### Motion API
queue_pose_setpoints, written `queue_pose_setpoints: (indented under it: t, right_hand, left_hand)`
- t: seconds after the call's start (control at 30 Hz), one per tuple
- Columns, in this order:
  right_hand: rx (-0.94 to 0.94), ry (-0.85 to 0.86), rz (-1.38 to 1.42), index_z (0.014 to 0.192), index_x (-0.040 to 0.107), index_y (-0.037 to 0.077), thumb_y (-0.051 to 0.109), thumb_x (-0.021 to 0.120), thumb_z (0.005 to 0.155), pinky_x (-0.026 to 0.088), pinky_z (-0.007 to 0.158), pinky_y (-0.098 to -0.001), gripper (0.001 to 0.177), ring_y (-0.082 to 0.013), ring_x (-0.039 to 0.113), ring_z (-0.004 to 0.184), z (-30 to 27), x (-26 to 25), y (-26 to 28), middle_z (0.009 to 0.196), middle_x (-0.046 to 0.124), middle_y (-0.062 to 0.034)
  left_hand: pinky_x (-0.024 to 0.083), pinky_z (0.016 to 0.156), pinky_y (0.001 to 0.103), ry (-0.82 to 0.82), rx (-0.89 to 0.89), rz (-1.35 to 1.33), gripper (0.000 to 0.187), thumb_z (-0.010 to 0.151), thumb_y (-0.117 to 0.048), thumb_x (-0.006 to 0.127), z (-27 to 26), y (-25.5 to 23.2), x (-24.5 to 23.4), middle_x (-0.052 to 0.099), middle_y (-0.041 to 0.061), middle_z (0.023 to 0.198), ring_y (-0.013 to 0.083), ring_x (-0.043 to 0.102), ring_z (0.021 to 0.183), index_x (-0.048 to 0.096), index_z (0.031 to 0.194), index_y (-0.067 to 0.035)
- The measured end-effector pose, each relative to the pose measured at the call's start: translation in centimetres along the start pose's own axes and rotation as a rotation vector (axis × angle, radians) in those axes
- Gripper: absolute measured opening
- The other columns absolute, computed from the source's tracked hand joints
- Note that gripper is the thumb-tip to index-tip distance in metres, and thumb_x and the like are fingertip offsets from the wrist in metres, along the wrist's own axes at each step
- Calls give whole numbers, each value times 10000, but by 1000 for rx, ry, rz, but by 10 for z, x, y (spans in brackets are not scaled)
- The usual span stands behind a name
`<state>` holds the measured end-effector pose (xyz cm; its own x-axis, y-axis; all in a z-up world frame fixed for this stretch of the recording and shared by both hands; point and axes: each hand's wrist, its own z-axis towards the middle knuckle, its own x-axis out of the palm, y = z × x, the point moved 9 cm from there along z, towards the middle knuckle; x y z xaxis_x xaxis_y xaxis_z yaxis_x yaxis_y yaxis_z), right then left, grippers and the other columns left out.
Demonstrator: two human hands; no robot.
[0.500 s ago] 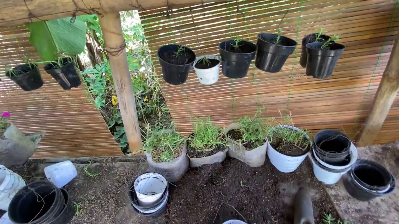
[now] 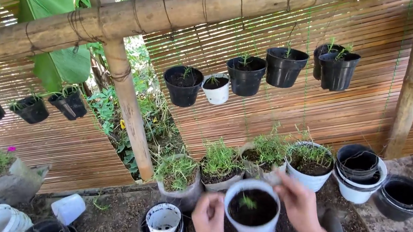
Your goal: A person uses a hand trowel to fill a small plastic pot with soil and then plants a small green seedling into it on a wooden workbench.
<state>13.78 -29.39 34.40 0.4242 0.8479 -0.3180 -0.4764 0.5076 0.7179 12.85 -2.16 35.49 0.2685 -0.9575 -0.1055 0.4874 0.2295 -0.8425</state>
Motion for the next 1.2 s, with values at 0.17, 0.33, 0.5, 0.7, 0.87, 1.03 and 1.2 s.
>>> queue_pose_setpoints:
  t: [0.17,0.33,0.5,0.7,0.87,1.03,1.2]
  right_hand:
    - [-235,-103,-64,1348,646,141,-73,660,882,490,1064,-525,513,-265,726,814,134,5,69,895,776,-122]
    - [-306,-174,-27,1279,719,133,-97,665,895,527,864,-617,451,-483,690,866,241,23,104,881,727,-269]
    - [-241,-251,-53,1237,737,252,27,711,928,551,734,-462,383,-331,713,791,325,48,69,793,710,-125]
    - [-144,-171,-72,1237,742,218,12,712,925,563,704,-407,375,-231,710,744,349,82,34,778,720,-76]
    - [-73,-119,-82,1267,725,222,31,682,937,561,710,-429,384,-321,715,858,325,90,40,886,719,-146]
    - [17,-97,-44,1281,717,187,33,632,956,567,721,-358,370,-231,705,855,325,100,17,900,695,-75]
    - [22,24,-28,1435,569,118,-62,546,948,601,847,-477,520,-369,683,1056,314,104,17,1150,681,-210]
  left_hand:
    - [461,629,277,-3,-69,-27,135,959,-145,647,121,-36,19,708,80,788,165,576,676,753,973,-63]
    - [468,753,371,-39,-18,-84,202,1010,-161,614,228,-57,39,686,162,837,215,594,757,729,1015,5]
    - [539,810,448,-183,-23,97,169,890,-291,665,322,-28,48,764,83,877,329,736,881,787,918,-176]
    - [567,724,401,-113,-163,161,180,852,-329,660,341,-14,44,755,-6,800,236,741,789,811,902,-243]
    - [564,854,437,-43,-131,267,232,927,-284,586,318,-31,49,758,79,942,316,722,959,791,970,-185]
    - [547,909,464,-20,-124,300,266,976,-266,536,314,-24,47,723,131,1018,352,696,1038,767,1033,-149]
    - [515,999,490,99,-124,201,396,1042,-327,499,319,10,60,579,173,1205,413,613,1169,668,1306,-85]
